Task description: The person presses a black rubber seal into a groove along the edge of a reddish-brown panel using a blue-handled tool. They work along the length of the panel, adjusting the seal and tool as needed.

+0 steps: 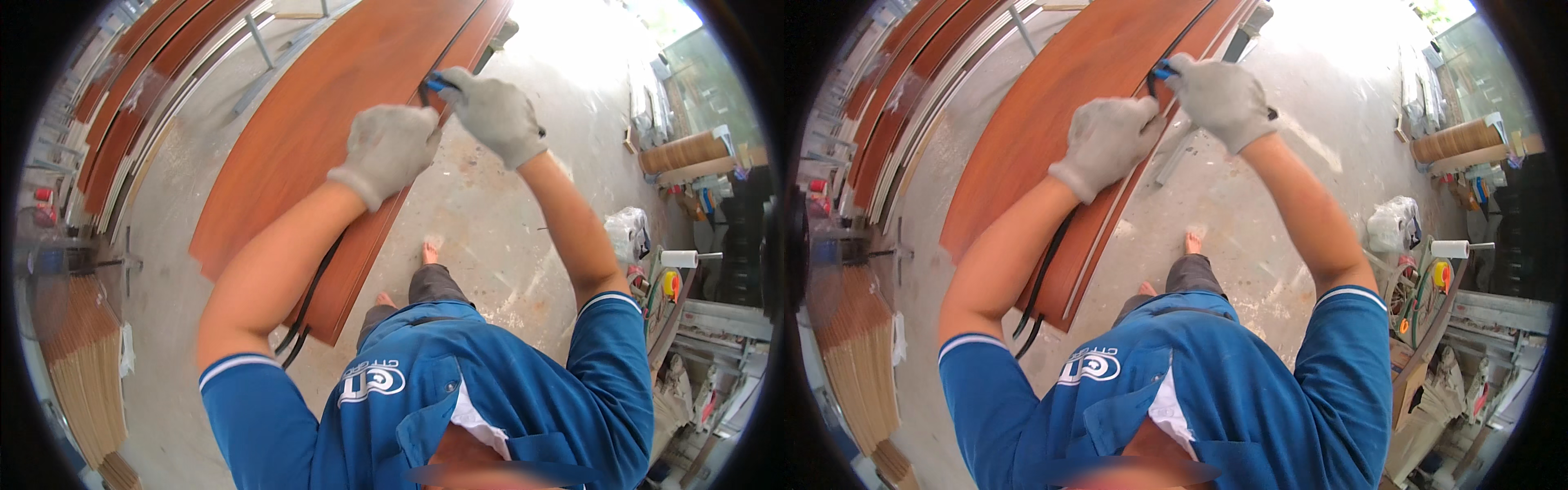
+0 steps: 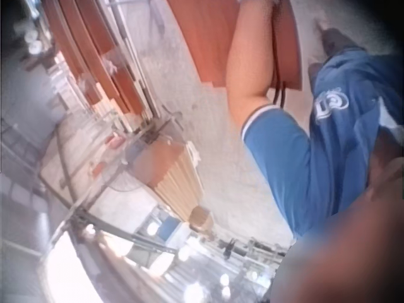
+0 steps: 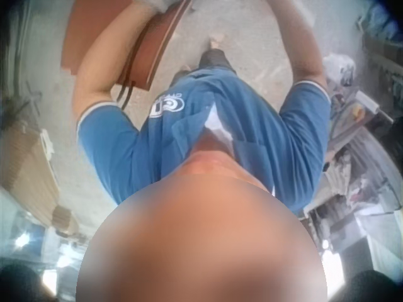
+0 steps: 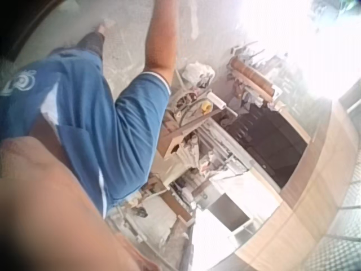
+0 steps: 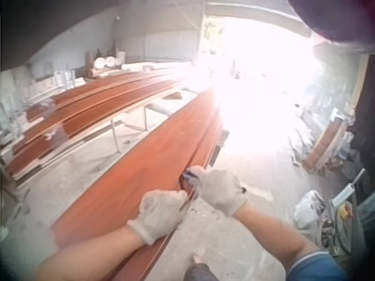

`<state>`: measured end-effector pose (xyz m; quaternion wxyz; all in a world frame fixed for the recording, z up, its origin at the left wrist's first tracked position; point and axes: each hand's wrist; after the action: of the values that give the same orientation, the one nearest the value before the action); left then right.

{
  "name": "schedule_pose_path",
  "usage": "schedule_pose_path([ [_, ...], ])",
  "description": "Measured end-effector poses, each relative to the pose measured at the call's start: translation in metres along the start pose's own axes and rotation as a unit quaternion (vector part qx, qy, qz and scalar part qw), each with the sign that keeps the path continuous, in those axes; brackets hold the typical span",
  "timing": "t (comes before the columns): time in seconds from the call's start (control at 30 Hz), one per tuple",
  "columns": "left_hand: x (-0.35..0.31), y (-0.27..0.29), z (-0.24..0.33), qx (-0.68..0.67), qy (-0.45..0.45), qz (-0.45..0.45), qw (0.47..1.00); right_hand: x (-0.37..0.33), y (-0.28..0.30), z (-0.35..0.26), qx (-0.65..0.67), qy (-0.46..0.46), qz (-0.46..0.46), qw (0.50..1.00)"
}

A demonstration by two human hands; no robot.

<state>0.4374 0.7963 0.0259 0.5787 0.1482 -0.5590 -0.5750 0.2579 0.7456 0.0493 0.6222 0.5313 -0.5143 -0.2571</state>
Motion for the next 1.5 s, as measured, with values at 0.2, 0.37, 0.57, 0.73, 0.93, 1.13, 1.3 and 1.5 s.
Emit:
schedule_pose_path([
  [0.2, -0.040, 0.047, 0.010, -0.109, 0.127, -0.047, 0.985, 0.005, -0.005, 0.007, -0.020, 0.008, 0.010, 1.000],
  [0.37, -0.129, 0.103, 0.027, -0.131, 0.229, -0.080, 0.961, 0.003, -0.017, 0.016, 0.010, 0.045, 0.053, 0.998],
  [0.57, -0.154, 0.111, 0.098, -0.060, 0.114, -0.068, 0.989, 0.001, -0.021, 0.018, 0.024, 0.044, 0.076, 0.996],
  [0.73, -0.179, 0.127, 0.078, -0.155, 0.281, 0.024, 0.947, 0.001, -0.015, 0.014, 0.001, 0.032, 0.053, 0.998],
  [0.93, -0.217, 0.135, 0.067, -0.056, 0.330, 0.089, 0.938, -0.004, -0.013, 0.003, -0.010, 0.007, 0.054, 0.998],
  [1.13, -0.241, 0.131, 0.039, -0.005, 0.185, 0.072, 0.980, -0.006, -0.007, -0.016, -0.074, -0.041, 0.036, 0.996],
  [1.3, -0.255, 0.122, 0.013, -0.038, 0.104, 0.132, 0.985, -0.015, 0.002, -0.045, -0.118, -0.054, 0.025, 0.991],
  [1.5, -0.257, 0.113, -0.003, -0.107, 0.071, 0.124, 0.984, -0.076, 0.018, -0.103, -0.094, -0.053, 0.037, 0.994],
])
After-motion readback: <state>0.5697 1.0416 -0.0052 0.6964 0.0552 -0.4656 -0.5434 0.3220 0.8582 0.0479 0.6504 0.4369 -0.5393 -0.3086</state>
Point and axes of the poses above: each hand's wrist, its own x-axis towards the middle knuckle, its own y-axis out of the back of the hand, z = x × y, and after that the axes turned 10 degrees about z, right-handed
